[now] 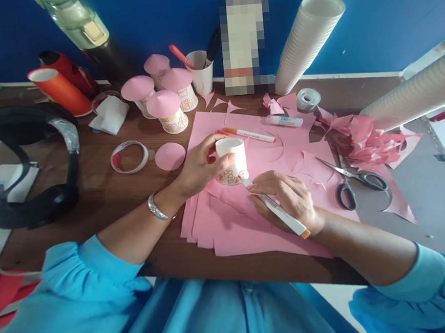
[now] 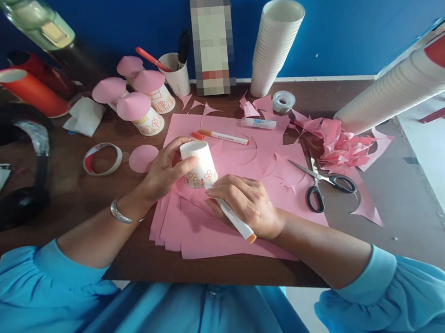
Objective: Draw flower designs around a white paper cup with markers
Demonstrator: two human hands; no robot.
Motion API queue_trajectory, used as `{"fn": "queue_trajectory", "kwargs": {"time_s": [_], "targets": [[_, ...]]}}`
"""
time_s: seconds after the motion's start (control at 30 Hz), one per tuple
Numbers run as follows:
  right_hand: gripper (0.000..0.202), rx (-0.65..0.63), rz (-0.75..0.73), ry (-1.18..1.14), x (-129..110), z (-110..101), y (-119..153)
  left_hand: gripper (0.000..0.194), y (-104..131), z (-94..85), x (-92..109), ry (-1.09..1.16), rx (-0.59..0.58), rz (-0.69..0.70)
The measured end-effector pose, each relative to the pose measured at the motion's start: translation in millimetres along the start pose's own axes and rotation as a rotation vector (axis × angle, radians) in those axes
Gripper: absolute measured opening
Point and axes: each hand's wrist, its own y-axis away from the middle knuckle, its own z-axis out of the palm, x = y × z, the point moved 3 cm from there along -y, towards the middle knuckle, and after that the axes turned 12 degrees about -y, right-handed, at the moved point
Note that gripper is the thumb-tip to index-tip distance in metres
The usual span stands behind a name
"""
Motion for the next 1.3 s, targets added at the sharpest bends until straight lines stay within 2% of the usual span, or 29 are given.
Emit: {"fn": "queue_trajectory", "kwargs": {"time_s": [0.3, 0.67, 0.87, 1.17, 1.3], "targets": [[0.016, 0.003, 0.025, -0.012, 1.6, 0.5, 0.6, 0.046, 0.3, 0.9, 2.2, 0.026, 0.006, -0.023], [0.017, -0.048, 0.041, -0.081, 6.1, -5.2, 3.7, 0.048, 1.1, 1.3, 0.6, 0.087, -0.015, -0.032], [0.019, 0.018, 0.009, -0.096, 0.4, -6.8, -0.7, 0.045, 2.4, 1.3, 2.2, 0.118, 0.000, 0.029], [0.023, 0.023, -0.001, -0.016, -0.7, -5.8, -4.0, 0.045, 3.3, 3.7, 3.6, 0.093, -0.050, -0.006], [0.023, 0.020, 0.039, 0.007, 0.5, -3.6, -2.2, 0.045, 3.0, 4.1, 4.1, 0.080, -0.054, -0.017]]}}
